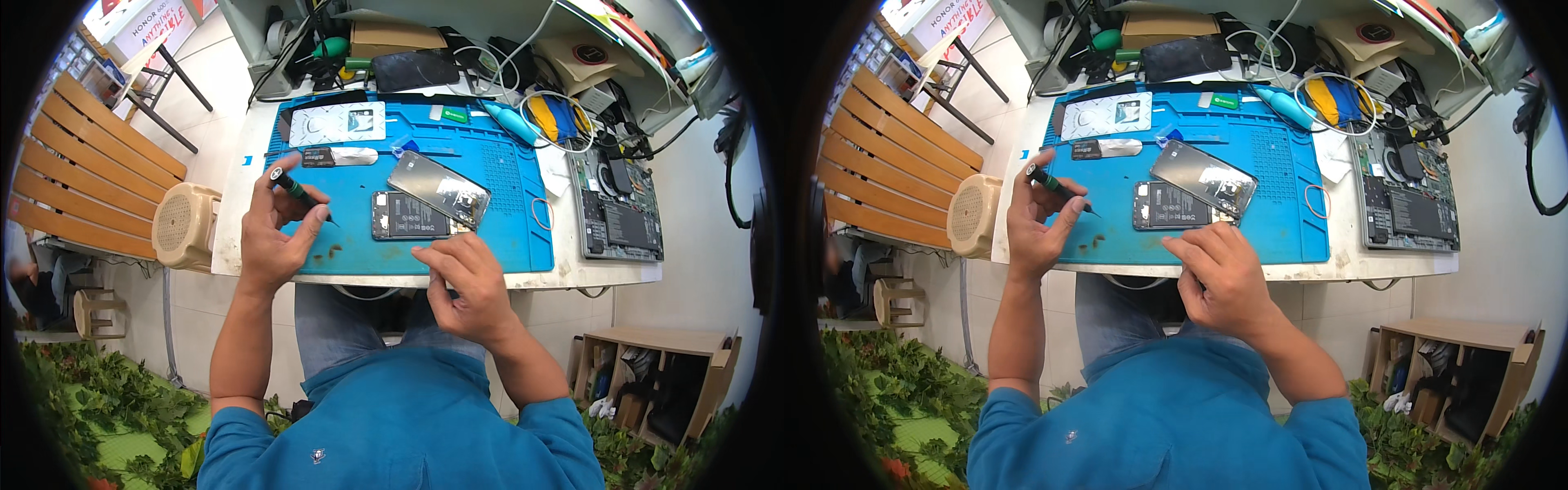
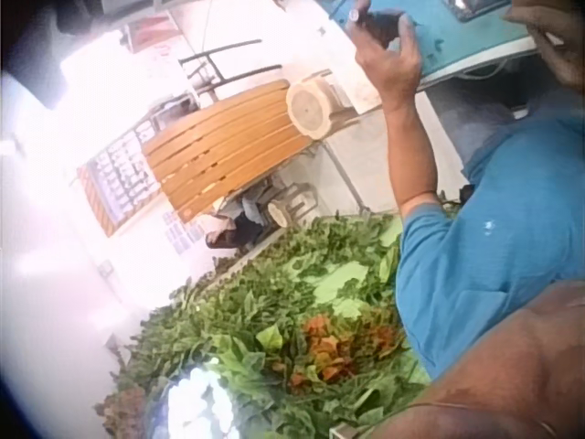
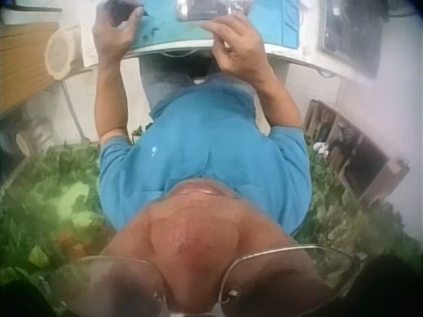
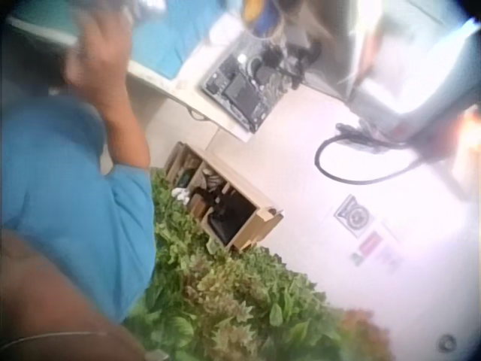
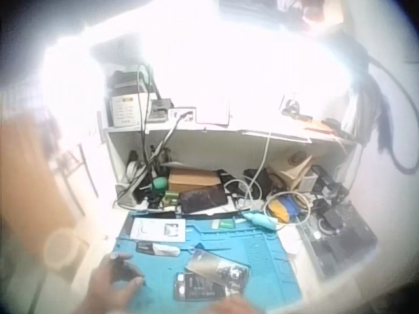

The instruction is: The person disassembles a mobile phone by removing the back cover, battery, and internal components using a screwdriver and tweezers.

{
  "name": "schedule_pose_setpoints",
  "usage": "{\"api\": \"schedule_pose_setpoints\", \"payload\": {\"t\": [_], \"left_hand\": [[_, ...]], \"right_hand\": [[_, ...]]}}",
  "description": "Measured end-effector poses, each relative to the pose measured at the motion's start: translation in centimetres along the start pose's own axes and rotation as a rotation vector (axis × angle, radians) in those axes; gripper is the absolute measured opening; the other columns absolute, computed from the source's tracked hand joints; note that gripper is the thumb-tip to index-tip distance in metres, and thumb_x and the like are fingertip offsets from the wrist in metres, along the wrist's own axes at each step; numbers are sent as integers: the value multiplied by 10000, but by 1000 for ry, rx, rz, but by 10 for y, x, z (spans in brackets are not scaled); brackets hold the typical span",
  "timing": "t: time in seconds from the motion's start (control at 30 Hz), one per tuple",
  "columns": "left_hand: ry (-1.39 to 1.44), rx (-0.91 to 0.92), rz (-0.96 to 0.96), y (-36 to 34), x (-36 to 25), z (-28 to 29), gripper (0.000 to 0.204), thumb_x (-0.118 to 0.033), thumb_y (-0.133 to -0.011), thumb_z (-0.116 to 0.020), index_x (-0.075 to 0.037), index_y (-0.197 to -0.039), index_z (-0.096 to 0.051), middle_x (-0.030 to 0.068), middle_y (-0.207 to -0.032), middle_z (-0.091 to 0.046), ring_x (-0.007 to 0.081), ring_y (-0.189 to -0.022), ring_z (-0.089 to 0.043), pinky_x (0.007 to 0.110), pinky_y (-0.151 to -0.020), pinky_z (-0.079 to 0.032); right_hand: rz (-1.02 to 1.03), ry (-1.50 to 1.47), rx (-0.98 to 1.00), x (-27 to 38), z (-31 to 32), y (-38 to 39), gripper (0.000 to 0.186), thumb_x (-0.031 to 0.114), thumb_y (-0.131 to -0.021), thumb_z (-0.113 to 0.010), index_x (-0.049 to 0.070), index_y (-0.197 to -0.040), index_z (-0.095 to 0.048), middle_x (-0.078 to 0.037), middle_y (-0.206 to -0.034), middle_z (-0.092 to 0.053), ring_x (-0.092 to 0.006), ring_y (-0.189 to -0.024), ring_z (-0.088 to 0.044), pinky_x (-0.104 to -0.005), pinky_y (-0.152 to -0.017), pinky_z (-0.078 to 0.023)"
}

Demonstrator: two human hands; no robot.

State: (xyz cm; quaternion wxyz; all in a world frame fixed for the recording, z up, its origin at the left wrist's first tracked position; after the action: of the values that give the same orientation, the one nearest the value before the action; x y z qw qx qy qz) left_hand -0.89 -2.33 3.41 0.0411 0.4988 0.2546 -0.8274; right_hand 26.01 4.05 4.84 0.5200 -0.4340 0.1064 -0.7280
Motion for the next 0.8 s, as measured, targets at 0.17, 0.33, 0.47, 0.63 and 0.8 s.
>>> {"api": "schedule_pose_setpoints", "payload": {"t": [0.17, 0.33, 0.47, 0.63, 0.8], "left_hand": [[230, -15, -105, -4, -9, -26, 1041, 28, -1010, -820, -76, -1807, -158, 153, -1149, -777, 185, -990, -812, 336, -920, -670], [200, 3, -211, -4, -5, -42, 1002, 17, -1010, -836, -69, -1782, -203, 150, -1153, -772, 171, -976, -806, 323, -912, -667], [245, -49, -171, -3, 3, -43, 1006, 9, -1009, -845, -70, -1782, -206, 149, -1160, -772, 171, -987, -808, 317, -912, -663], [198, 1, -201, -1, 1, -47, 1009, 42, -998, -846, -74, -1779, -217, 160, -1185, -775, 182, -1012, -814, 325, -930, -665], [180, 41, -261, -1, 1, -55, 987, 48, -995, -846, -74, -1768, -245, 161, -1191, -781, 184, -1011, -815, 323, -925, -670]], "right_hand": [[-7, 126, -93, -16, -25, 13, 415, -74, -786, -775, 0, -1194, -782, -111, -999, -700, -304, -871, -654, -433, -758, -521], [-74, 77, -124, -23, -25, 16, 369, -43, -834, -793, -9, -1201, -777, -123, -990, -696, -312, -849, -656, -450, -770, -526], [-68, 94, -102, -24, -27, 16, 363, -20, -845, -796, -15, -1207, -773, -122, -983, -684, -311, -853, -649, -450, -774, -519], [-102, 205, 7, -18, -35, 7, 369, 46, -898, -791, -19, -1261, -772, -105, -937, -607, -294, -856, -608, -435, -784, -490], [-115, 204, 13, -21, -35, 9, 388, 38, -908, -796, -7, -1293, -781, -106, -940, -628, -296, -864, -626, -437, -789, -497]]}}
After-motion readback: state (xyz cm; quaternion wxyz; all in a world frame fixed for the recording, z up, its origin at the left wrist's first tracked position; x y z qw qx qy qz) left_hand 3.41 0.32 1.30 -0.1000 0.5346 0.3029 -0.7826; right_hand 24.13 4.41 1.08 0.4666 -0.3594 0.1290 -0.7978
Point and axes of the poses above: each hand's wrist, its own y-axis away from the middle knuckle, its own z-axis out of the back of the hand, x = y × z, the point moved 7 cm from there along -y, towards the middle knuckle
